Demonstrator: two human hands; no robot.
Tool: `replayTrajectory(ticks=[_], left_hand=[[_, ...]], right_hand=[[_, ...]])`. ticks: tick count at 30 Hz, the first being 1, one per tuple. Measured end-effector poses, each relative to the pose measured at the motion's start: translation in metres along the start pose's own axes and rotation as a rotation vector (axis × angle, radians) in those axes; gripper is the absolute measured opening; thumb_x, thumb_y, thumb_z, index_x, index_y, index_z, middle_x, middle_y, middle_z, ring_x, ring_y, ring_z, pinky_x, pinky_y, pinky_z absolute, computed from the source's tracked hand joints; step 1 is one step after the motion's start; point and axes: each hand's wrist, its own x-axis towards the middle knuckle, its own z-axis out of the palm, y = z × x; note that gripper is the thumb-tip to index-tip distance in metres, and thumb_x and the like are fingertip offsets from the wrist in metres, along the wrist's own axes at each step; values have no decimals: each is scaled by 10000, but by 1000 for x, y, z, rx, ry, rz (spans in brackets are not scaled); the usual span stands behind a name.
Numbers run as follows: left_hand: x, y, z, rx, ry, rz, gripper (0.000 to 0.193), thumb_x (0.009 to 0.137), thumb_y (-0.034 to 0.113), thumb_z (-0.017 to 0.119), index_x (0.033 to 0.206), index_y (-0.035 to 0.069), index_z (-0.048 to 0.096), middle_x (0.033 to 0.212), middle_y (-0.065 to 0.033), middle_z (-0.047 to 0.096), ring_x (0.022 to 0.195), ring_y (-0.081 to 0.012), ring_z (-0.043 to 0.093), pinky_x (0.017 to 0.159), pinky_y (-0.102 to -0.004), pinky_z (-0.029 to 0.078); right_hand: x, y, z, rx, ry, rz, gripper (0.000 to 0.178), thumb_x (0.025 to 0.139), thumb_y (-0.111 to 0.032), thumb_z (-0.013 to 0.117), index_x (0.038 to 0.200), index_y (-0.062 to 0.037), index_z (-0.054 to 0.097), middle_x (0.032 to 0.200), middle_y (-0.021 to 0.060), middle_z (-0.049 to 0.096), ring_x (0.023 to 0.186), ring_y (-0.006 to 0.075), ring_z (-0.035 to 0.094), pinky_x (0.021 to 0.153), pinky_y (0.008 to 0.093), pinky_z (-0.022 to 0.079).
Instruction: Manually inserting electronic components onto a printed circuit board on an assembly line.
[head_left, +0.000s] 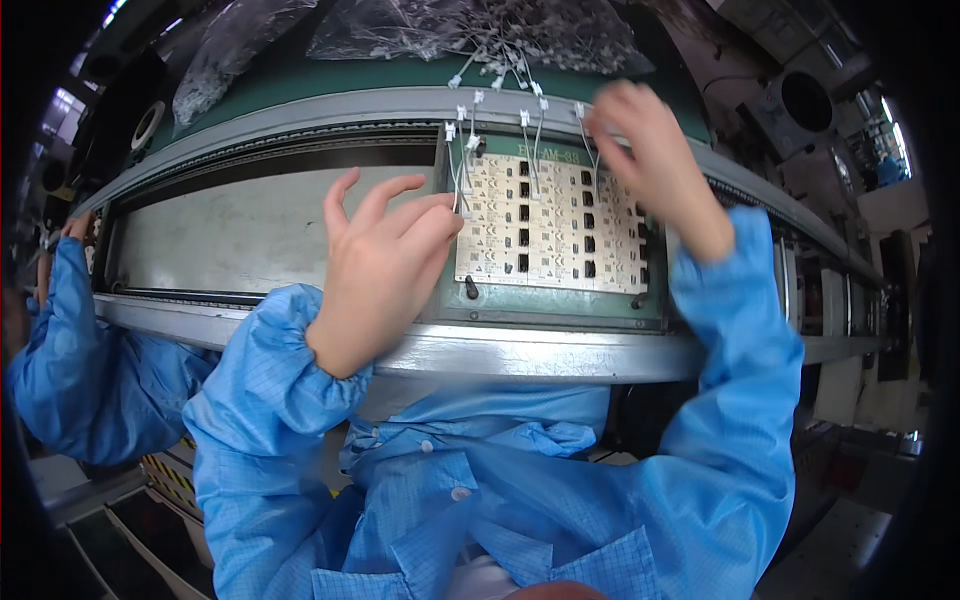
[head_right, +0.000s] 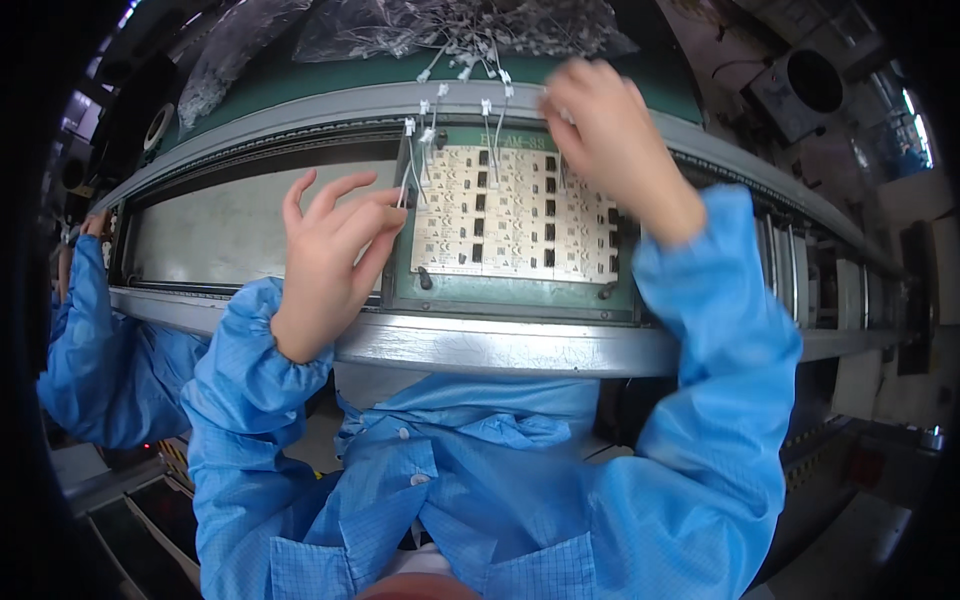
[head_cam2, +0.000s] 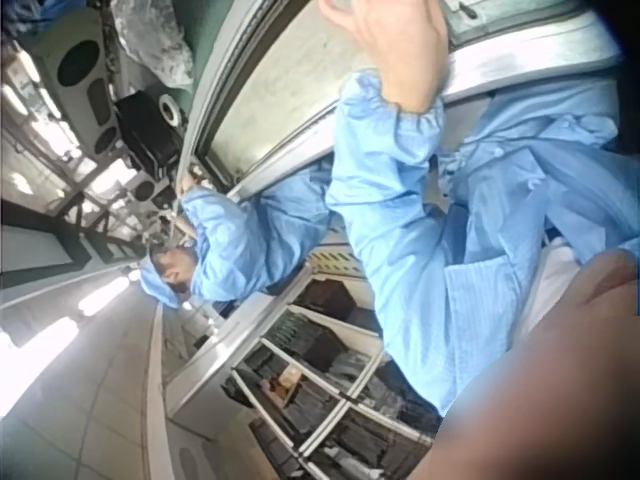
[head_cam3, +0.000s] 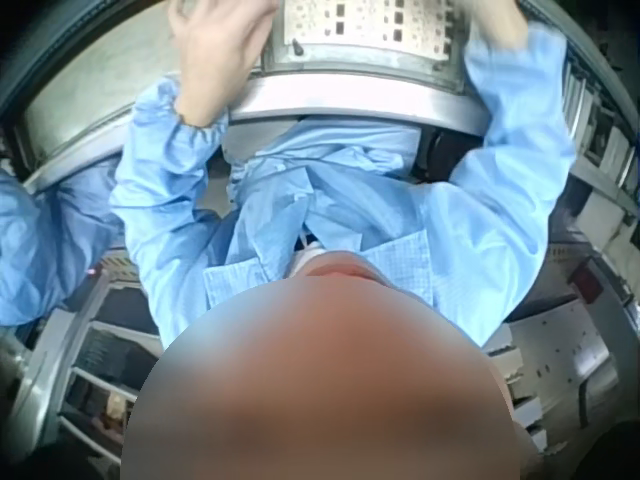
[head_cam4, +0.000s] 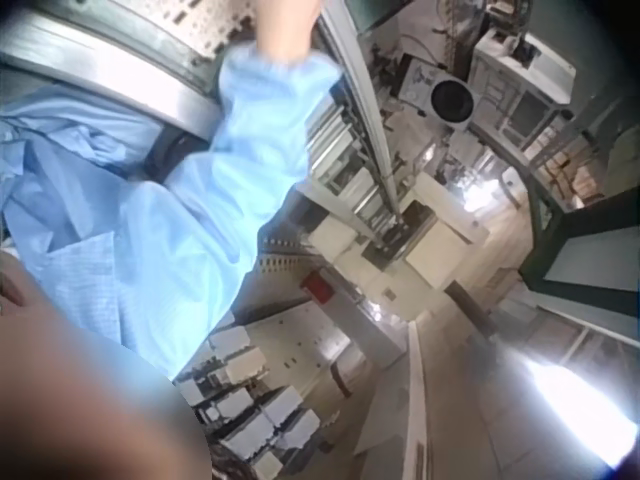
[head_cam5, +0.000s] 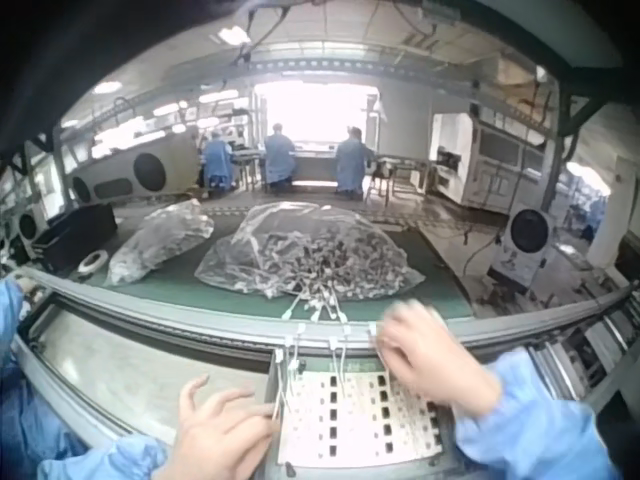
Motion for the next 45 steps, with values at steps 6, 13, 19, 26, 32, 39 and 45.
replayTrajectory(ticks=[6, 13, 19, 26, 32, 39, 45], left_hand=[[2, -4, 15, 22, -83, -173, 61, 826, 154, 764, 876, 166, 732, 1276, 26, 672, 1313, -318, 510, 1141, -596, 258], [2, -13, 23, -117, -103, -259, 64, 798, 182, 791, 862, 182, 783, 1310, 24, 664, 1356, -349, 450, 1131, -532, 271], [-4, -12, 21, -124, -98, -253, 71, 789, 178, 803, 859, 182, 790, 1297, 18, 664, 1345, -351, 459, 1114, -499, 303], [3, -1, 25, -76, 33, -135, 82, 776, 173, 816, 847, 181, 776, 1223, 24, 665, 1317, -341, 470, 1109, -509, 305], [2, -1, 21, 55, -49, -111, 68, 767, 165, 802, 826, 188, 779, 1212, 41, 668, 1329, -342, 458, 1117, -531, 293], [-2, -14, 16, -54, -118, -137, 76, 779, 133, 771, 837, 181, 772, 1264, 51, 670, 1352, -351, 441, 1124, -539, 301], [8, -15, 16, -74, -116, 16, 105, 776, 101, 765, 859, 166, 770, 1290, 38, 670, 1357, -354, 437, 1110, -519, 355]], right_hand=[[104, 21, 84, -280, -191, 185, 183, 982, -143, 648, 1104, -9, 676, 952, 168, 744, 908, 335, 731, 835, 396, 572], [101, 6, 73, -205, -135, 248, 308, 824, -216, 676, 1004, 18, 762, 1158, 269, 679, 1224, 434, 589, 961, 543, 523], [119, 16, 49, 23, 306, 214, 274, 841, -181, 643, 870, 79, 727, 899, 314, 702, 880, 477, 700, 827, 526, 565], [135, 25, 8, 207, 701, 116, 179, 871, -138, 664, 927, 23, 717, 889, 272, 713, 871, 410, 717, 778, 471, 571], [100, 8, -18, 326, 662, 87, 165, 897, -132, 696, 938, 28, 693, 825, 167, 734, 777, 275, 730, 701, 367, 561], [17, -43, -40, 440, 180, 428, 127, 965, -108, 676, 976, 14, 641, 832, 88, 709, 784, 131, 697, 669, 268, 529], [-24, -53, -26, 630, 274, 370, 91, 978, -20, 670, 968, 47, 610, 850, 62, 717, 809, 37, 647, 657, 201, 481]])
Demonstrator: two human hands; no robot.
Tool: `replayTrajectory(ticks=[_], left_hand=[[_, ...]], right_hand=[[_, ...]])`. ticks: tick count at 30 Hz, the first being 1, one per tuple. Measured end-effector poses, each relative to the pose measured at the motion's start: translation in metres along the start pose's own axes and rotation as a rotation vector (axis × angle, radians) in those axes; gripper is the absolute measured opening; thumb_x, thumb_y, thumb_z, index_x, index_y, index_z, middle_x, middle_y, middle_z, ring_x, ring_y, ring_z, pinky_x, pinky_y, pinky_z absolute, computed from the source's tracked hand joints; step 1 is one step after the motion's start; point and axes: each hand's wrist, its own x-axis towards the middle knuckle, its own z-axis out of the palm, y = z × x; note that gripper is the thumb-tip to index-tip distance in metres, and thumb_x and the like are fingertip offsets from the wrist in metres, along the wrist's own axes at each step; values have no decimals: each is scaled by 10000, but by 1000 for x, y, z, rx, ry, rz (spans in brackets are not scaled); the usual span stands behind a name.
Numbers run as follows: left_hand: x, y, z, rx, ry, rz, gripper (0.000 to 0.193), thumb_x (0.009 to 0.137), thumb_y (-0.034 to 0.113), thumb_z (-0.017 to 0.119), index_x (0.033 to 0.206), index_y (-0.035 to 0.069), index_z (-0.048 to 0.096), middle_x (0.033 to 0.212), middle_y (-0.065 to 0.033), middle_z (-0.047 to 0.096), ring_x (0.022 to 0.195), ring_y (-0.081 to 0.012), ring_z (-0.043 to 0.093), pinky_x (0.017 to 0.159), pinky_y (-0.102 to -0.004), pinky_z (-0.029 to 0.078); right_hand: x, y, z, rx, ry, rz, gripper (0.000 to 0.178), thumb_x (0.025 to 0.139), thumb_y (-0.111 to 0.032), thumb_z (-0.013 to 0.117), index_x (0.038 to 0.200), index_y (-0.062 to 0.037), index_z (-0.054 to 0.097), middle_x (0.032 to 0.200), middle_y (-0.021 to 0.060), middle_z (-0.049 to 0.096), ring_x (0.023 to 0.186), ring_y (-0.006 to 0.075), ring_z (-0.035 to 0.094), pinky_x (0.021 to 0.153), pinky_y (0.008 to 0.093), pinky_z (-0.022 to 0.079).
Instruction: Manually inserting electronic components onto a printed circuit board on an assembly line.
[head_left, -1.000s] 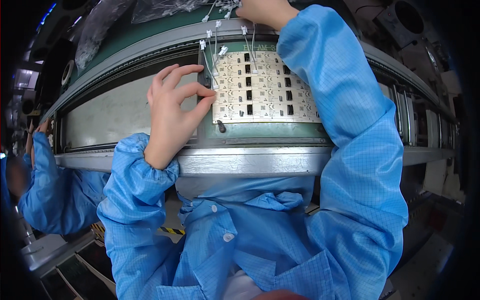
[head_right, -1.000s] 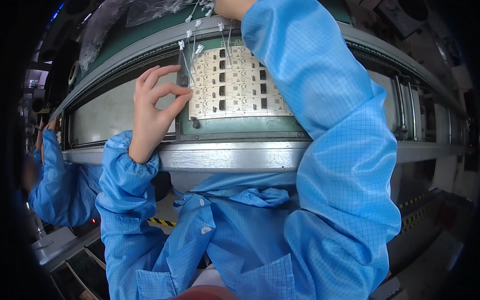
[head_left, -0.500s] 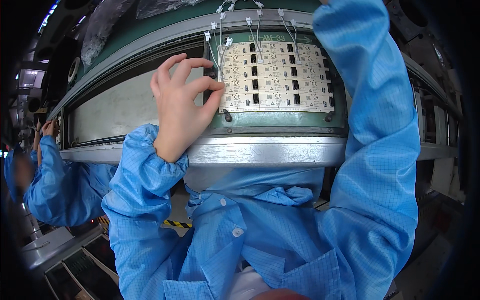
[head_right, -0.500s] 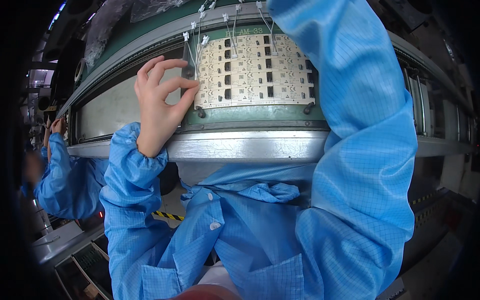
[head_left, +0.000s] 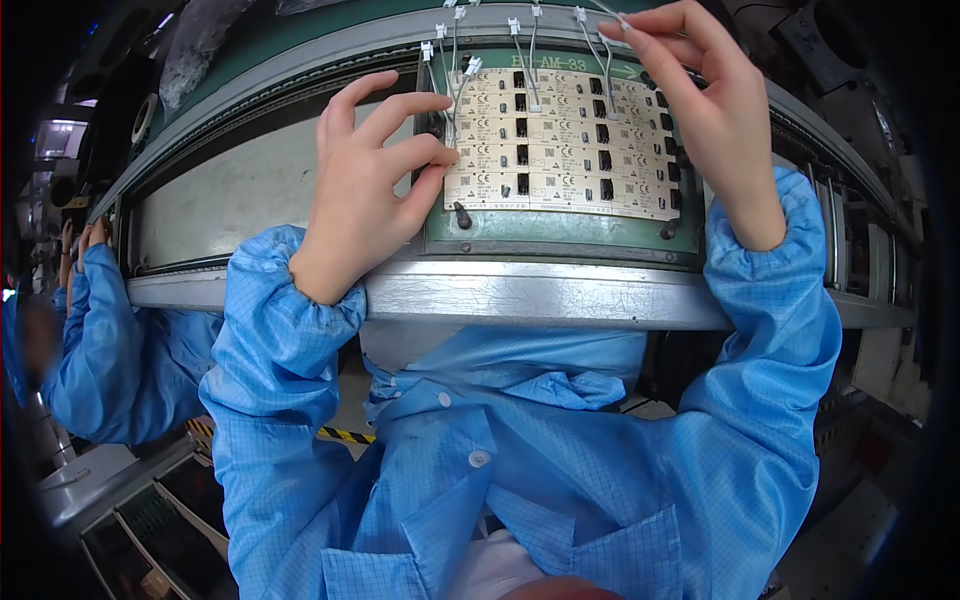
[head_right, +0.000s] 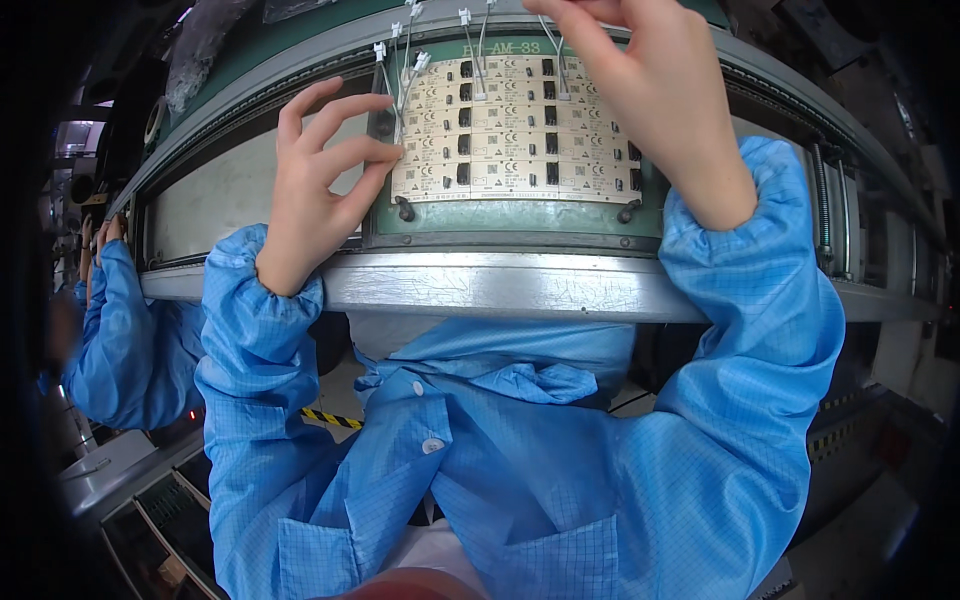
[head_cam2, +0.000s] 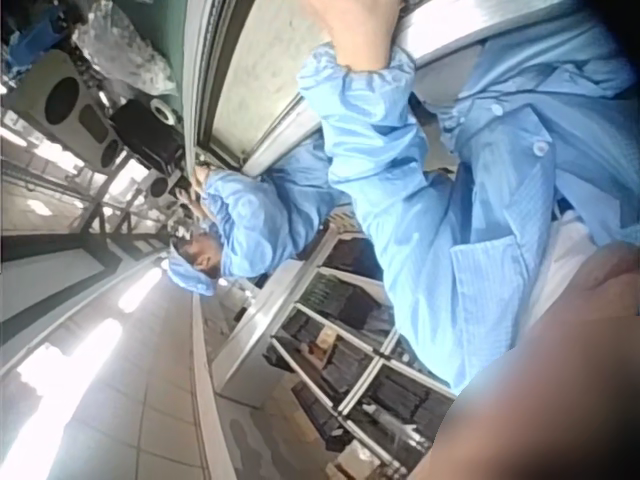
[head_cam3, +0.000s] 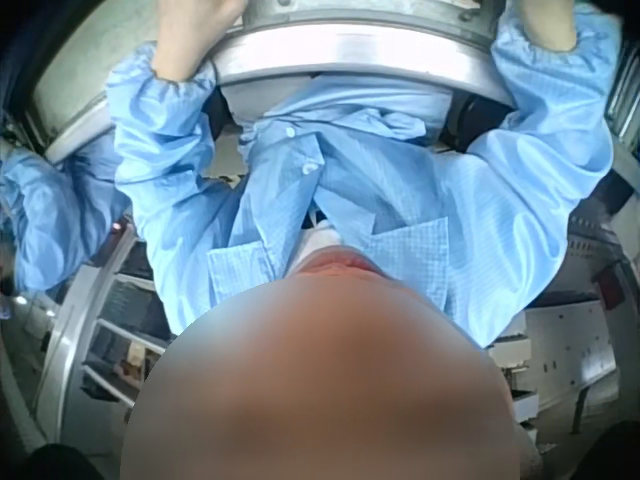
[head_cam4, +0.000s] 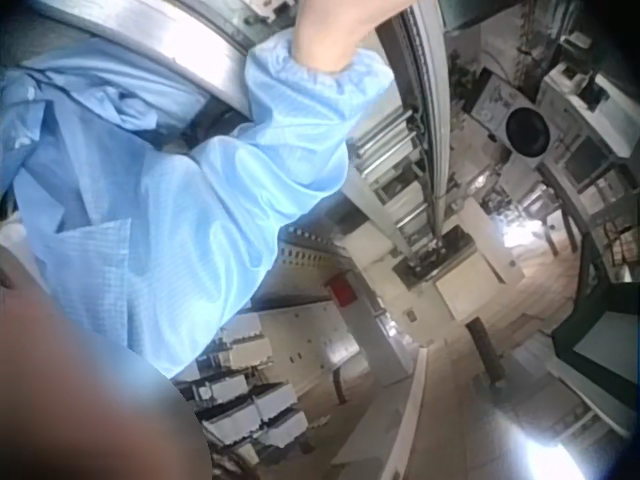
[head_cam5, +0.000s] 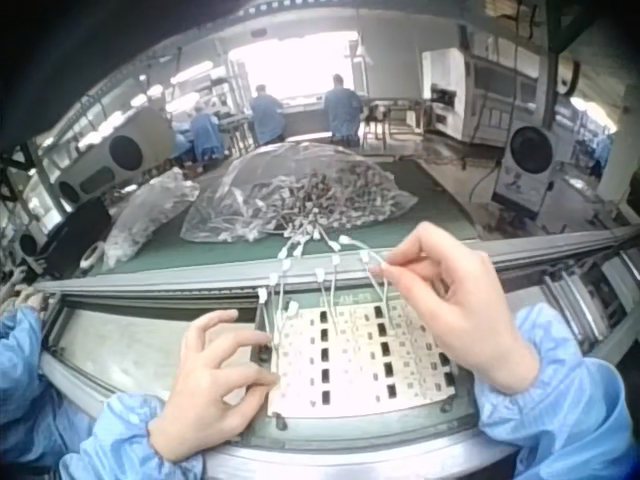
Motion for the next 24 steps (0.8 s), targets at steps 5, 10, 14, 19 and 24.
replayTrajectory(ticks=[5, 10, 14, 19, 24], left_hand=[[-3, 1, -8, -27, -29, -28, 90, 798, 124, 765, 884, 150, 778, 1343, 19, 649, 1378, -366, 431, 1130, -542, 354], [8, 21, -32, 230, -273, 119, 212, 842, 182, 772, 1046, 142, 818, 1480, -62, 579, 1445, -409, 396, 1156, -557, 347], [93, -25, -20, 164, -162, 174, 83, 872, 170, 691, 931, 136, 739, 1093, -55, 715, 1099, -290, 625, 975, -545, 433], [198, -77, 47, 151, 251, 28, 227, 860, 250, 681, 898, 32, 735, 899, -188, 720, 816, -351, 717, 764, -490, 561], [217, -101, 82, 538, 205, 75, 144, 781, 206, 699, 774, 73, 754, 852, -175, 720, 823, -349, 734, 702, -486, 568]], right_hand=[[-9, 32, 5, -74, -53, -187, 180, 1008, -131, 632, 1115, 11, 663, 1032, 139, 781, 972, 232, 759, 857, 334, 579], [-26, 31, 15, -188, -74, -108, 142, 1012, -109, 633, 1092, 9, 634, 1029, 117, 792, 967, 172, 758, 824, 281, 567], [-37, 22, 14, -371, 8, -142, 81, 1012, -106, 610, 1047, -33, 604, 1046, 81, 791, 1031, 227, 752, 1138, 511, 390], [-39, 33, 13, -437, 21, -140, 46, 1007, -99, 608, 1036, -64, 604, 1056, 42, 783, 1058, 233, 740, 1220, 606, 172], [-53, 48, -8, -540, -80, -113, 28, 970, -98, 662, 994, -87, 652, 1015, 11, 762, 1062, 231, 725, 1208, 658, 100]])
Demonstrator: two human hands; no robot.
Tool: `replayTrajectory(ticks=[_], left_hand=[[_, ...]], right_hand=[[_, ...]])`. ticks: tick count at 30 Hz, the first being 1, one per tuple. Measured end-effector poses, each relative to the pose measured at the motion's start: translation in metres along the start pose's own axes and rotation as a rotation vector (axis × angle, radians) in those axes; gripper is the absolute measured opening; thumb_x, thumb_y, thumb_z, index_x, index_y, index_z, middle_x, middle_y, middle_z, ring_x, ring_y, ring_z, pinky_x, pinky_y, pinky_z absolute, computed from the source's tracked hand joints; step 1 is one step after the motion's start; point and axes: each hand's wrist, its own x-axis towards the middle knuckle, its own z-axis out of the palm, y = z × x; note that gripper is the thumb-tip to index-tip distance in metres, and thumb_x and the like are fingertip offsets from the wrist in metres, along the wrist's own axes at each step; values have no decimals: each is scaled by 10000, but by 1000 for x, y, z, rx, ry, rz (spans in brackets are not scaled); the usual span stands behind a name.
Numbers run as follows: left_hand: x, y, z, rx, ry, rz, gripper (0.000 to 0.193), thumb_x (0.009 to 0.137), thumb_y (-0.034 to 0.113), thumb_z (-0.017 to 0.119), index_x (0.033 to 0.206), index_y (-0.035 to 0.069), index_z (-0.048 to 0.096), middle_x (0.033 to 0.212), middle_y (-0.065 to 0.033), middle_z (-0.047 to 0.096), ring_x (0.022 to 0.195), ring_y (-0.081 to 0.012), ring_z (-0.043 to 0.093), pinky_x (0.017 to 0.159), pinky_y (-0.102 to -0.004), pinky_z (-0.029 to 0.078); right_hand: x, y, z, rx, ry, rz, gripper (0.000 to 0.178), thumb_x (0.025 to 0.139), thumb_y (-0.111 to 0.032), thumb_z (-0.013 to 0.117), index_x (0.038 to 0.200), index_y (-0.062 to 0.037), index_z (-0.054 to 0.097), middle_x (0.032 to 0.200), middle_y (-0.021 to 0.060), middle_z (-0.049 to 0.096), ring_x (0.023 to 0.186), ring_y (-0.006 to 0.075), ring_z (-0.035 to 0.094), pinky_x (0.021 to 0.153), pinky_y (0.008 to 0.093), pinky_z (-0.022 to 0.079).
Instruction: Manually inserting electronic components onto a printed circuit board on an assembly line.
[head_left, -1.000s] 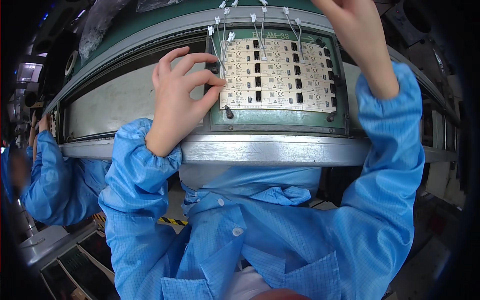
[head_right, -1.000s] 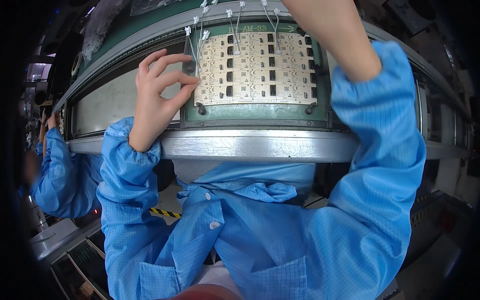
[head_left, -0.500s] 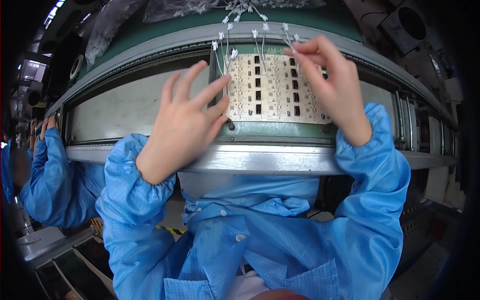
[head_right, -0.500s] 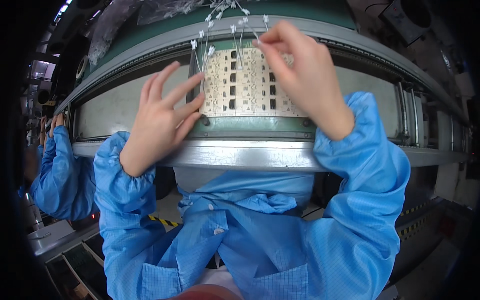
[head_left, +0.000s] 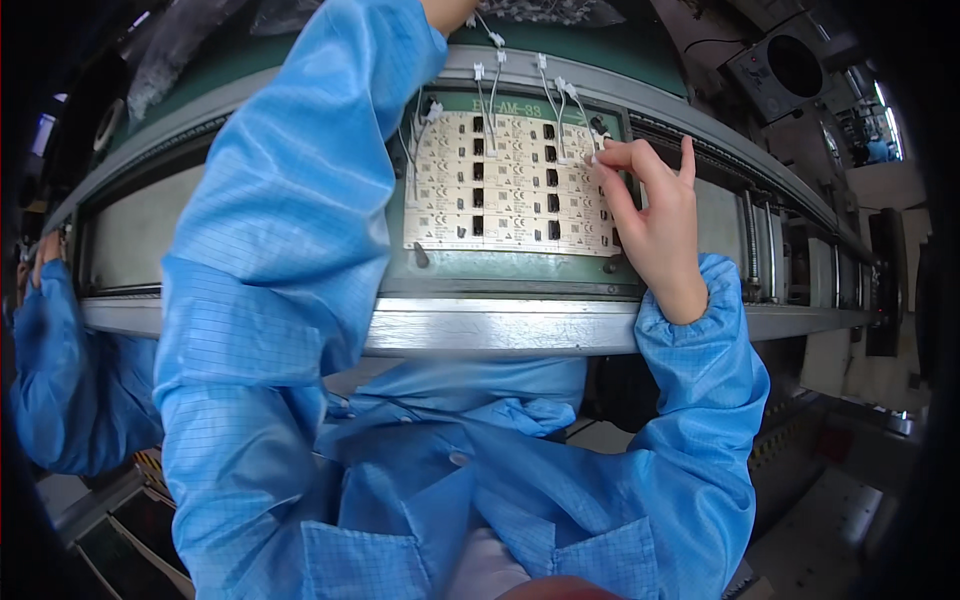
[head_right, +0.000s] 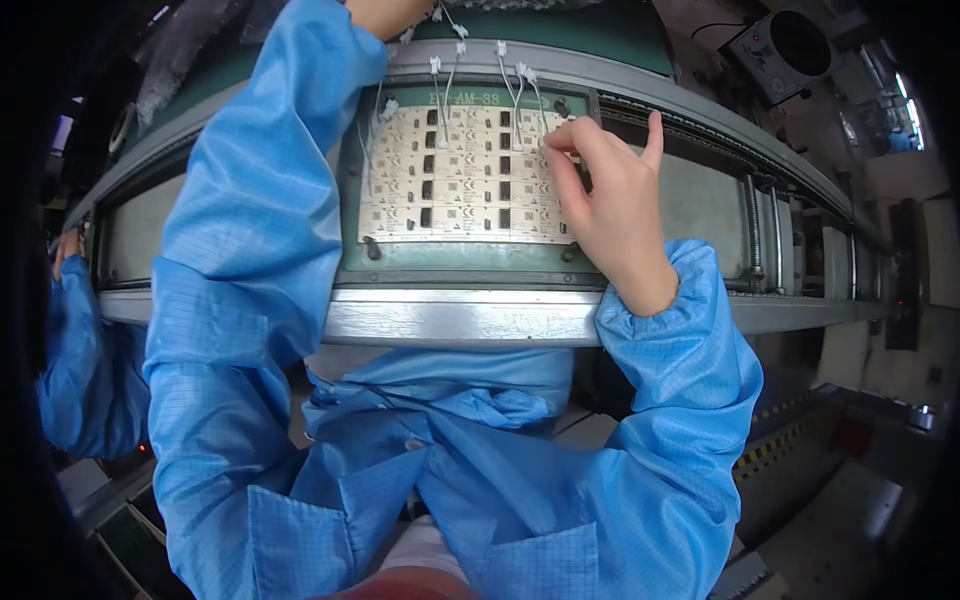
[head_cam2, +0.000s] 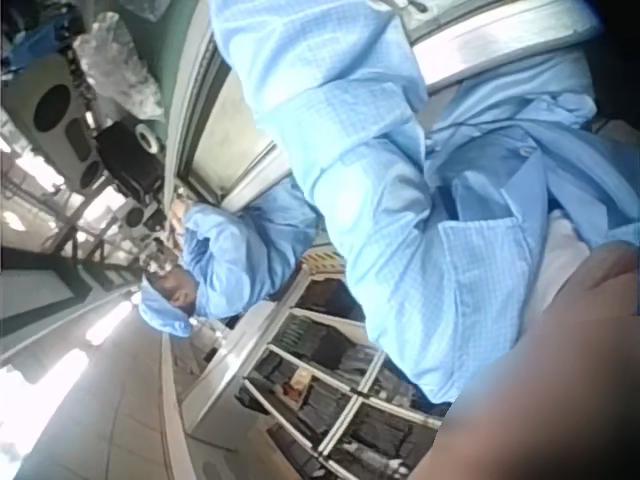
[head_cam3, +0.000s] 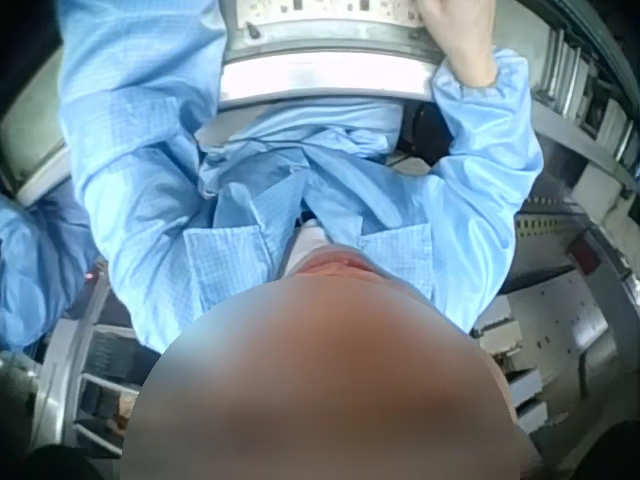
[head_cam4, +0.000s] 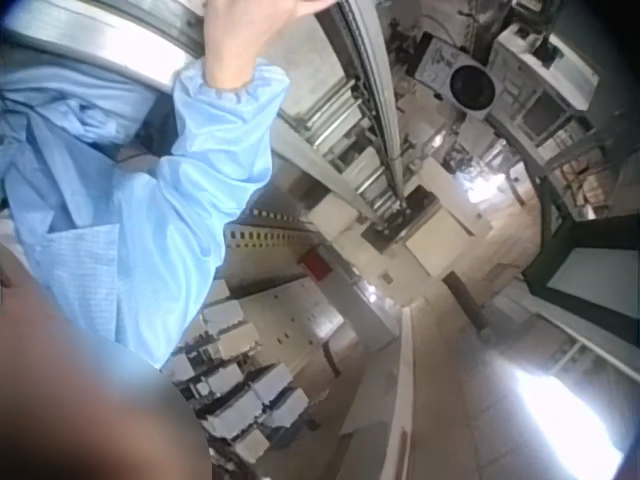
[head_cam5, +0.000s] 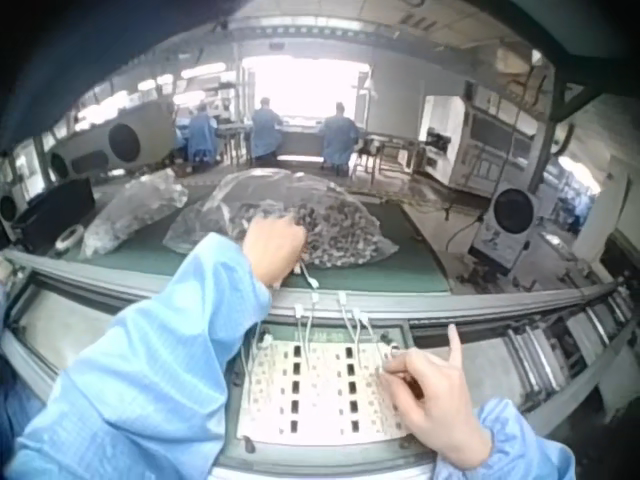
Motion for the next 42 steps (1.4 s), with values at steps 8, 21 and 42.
replayTrajectory(ticks=[8, 21, 42], left_hand=[[3, -29, -92, -1380, -88, -445, 168, 908, 121, 657, 969, -31, 692, 910, -125, 743, 877, -183, 709, 794, -308, 557], [-94, 44, -164, -1474, -213, -420, 127, 973, 65, 687, 1024, -19, 606, 919, -50, 696, 876, -110, 666, 754, -254, 536], [-138, 107, -140, -371, 18, -39, 134, 815, 83, 691, 930, 148, 710, 865, -14, 723, 941, -243, 651, 1034, -580, 352]], right_hand=[[7, 1, 2, -20, -123, -102, 23, 869, -107, 751, 874, -128, 743, 957, -31, 610, 1039, 188, 589, 1193, 625, 115], [1, 5, -1, -113, -133, -150, 77, 840, -94, 762, 903, -137, 762, 937, -25, 615, 1029, 206, 597, 1183, 648, 155], [-2, 3, -23, -30, -410, -145, 301, 982, -40, 503, 1257, -68, 623, 1213, 80, 705, 1172, 264, 635, 1248, 579, 122]])
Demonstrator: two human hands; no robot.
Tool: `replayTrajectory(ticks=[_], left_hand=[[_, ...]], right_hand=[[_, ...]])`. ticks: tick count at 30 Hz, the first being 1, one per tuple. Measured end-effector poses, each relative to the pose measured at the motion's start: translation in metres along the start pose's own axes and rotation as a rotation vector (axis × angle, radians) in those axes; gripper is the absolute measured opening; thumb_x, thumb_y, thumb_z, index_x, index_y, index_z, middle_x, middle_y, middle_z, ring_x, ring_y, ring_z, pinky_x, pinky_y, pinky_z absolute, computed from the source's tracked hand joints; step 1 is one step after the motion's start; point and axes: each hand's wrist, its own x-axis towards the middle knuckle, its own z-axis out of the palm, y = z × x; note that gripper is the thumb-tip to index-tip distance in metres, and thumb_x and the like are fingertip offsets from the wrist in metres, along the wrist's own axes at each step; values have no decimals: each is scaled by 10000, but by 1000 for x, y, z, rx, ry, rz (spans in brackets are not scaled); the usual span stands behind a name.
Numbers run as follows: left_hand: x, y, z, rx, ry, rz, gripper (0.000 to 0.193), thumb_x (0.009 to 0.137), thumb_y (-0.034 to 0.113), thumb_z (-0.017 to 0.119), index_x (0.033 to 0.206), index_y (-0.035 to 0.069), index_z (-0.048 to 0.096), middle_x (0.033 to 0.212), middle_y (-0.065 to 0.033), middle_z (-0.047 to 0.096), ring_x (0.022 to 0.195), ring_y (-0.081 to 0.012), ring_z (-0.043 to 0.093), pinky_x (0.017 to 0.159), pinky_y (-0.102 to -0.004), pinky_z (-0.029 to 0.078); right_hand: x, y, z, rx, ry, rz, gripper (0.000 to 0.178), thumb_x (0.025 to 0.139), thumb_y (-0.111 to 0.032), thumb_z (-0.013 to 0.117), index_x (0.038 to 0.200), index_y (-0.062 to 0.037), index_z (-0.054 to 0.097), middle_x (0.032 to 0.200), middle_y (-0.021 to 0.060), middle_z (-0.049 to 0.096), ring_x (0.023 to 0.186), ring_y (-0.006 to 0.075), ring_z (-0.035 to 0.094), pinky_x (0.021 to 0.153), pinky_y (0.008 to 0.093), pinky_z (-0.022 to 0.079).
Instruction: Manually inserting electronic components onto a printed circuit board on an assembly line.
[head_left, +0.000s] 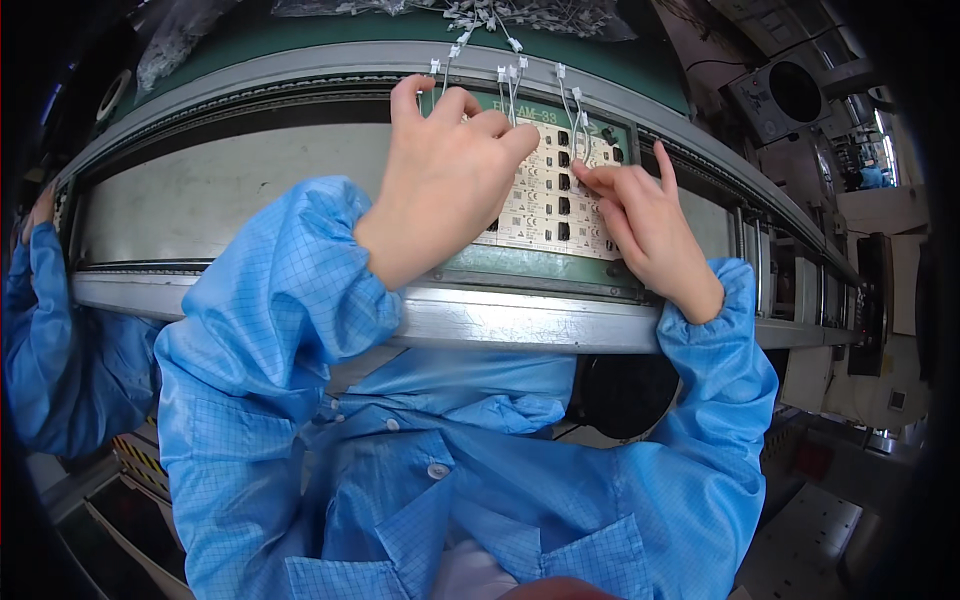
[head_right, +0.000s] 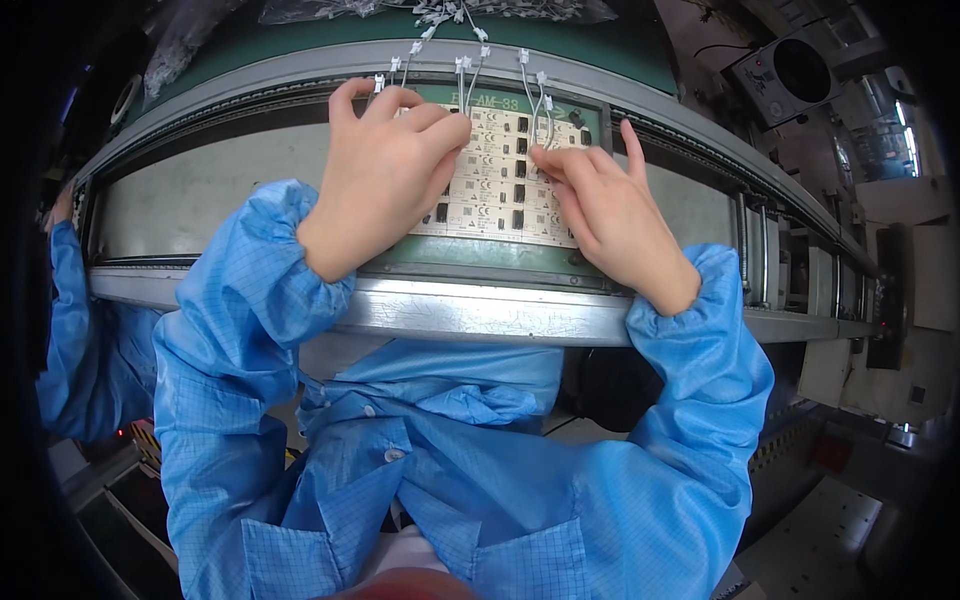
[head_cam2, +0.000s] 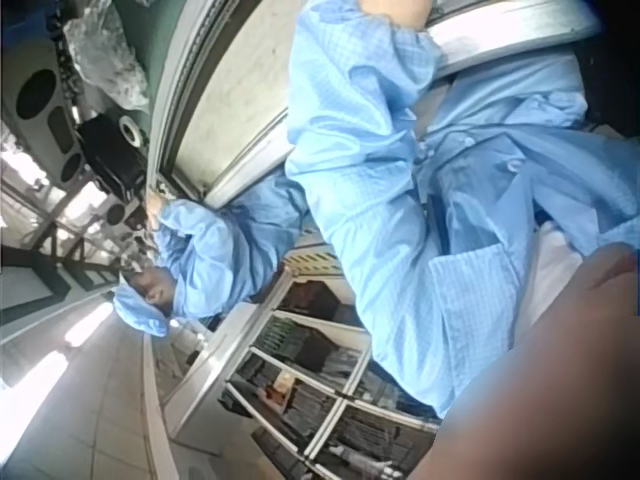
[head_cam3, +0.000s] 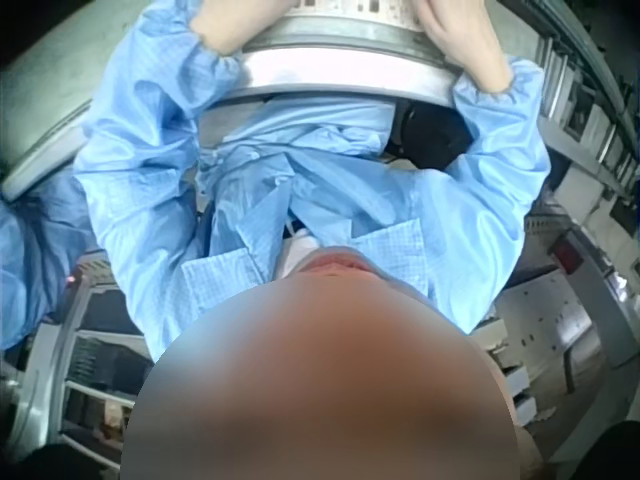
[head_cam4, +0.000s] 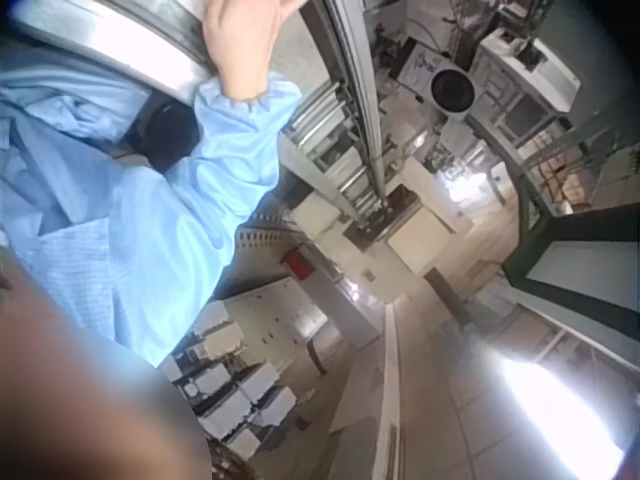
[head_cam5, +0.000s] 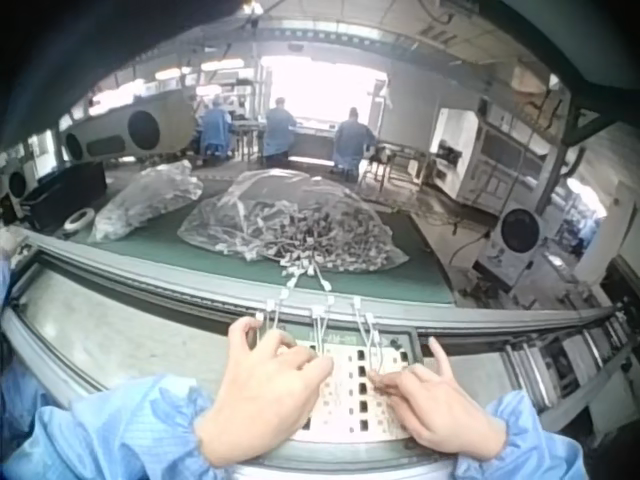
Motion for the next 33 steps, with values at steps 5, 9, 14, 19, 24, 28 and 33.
replayTrajectory(ticks=[5, 9, 14, 19, 24, 28, 33], left_hand=[[2, -5, 1, -62, -68, -7, 143, 832, 103, 695, 967, 147, 715, 908, -5, 726, 995, -244, 641, 1049, -587, 343], [3, -8, -5, -89, -66, 8, 144, 859, 130, 710, 1001, 152, 713, 940, 10, 726, 1043, -235, 634, 1082, -587, 320], [3, -8, -1, -154, -68, 1, 144, 869, 122, 708, 1010, 151, 712, 933, 7, 728, 1054, -222, 635, 1098, -580, 310], [0, -7, -1, -135, -125, -4, 130, 863, 105, 718, 978, 151, 682, 992, 13, 696, 1118, -241, 609, 1099, -556, 323], [-1, -1, 4, -86, -121, -70, 104, 819, 119, 738, 911, 142, 695, 1054, 14, 614, 1088, -259, 546, 1014, -500, 361], [8, 8, 7, -200, -139, -147, 65, 803, 119, 700, 864, 139, 712, 898, -8, 615, 1006, -251, 542, 925, -481, 355], [8, 2, 1, -211, -175, -208, 55, 805, 116, 703, 856, 133, 698, 869, 20, 649, 1001, -240, 547, 915, -457, 342]], right_hand=[[10, 37, 2, -52, 230, -131, 404, 916, 32, 530, 1290, -89, 622, 1351, 102, 630, 1284, 288, 543, 1185, 477, 292], [36, 48, -4, -97, 183, -207, 368, 887, 56, 558, 1198, -107, 672, 1249, 73, 656, 1216, 277, 561, 1082, 422, 368], [37, 52, -2, -314, 159, -368, 264, 837, -14, 706, 1082, -110, 685, 1158, 11, 668, 1106, 247, 592, 988, 398, 403], [46, 46, -15, -343, 77, -422, 226, 813, -47, 745, 1020, -104, 675, 1131, 27, 654, 1087, 250, 583, 956, 397, 433], [57, 39, -23, -337, 35, -429, 200, 817, -49, 736, 1001, -82, 665, 1148, 49, 649, 1101, 264, 579, 949, 391, 454], [112, 71, -31, -113, 194, -248, 300, 941, -121, 642, 1232, -49, 624, 1086, 64, 668, 964, 229, 643, 826, 352, 499], [210, 37, -10, 120, 255, -160, 267, 882, -111, 574, 1058, 73, 658, 941, 338, 688, 953, 488, 678, 857, 537, 544]])
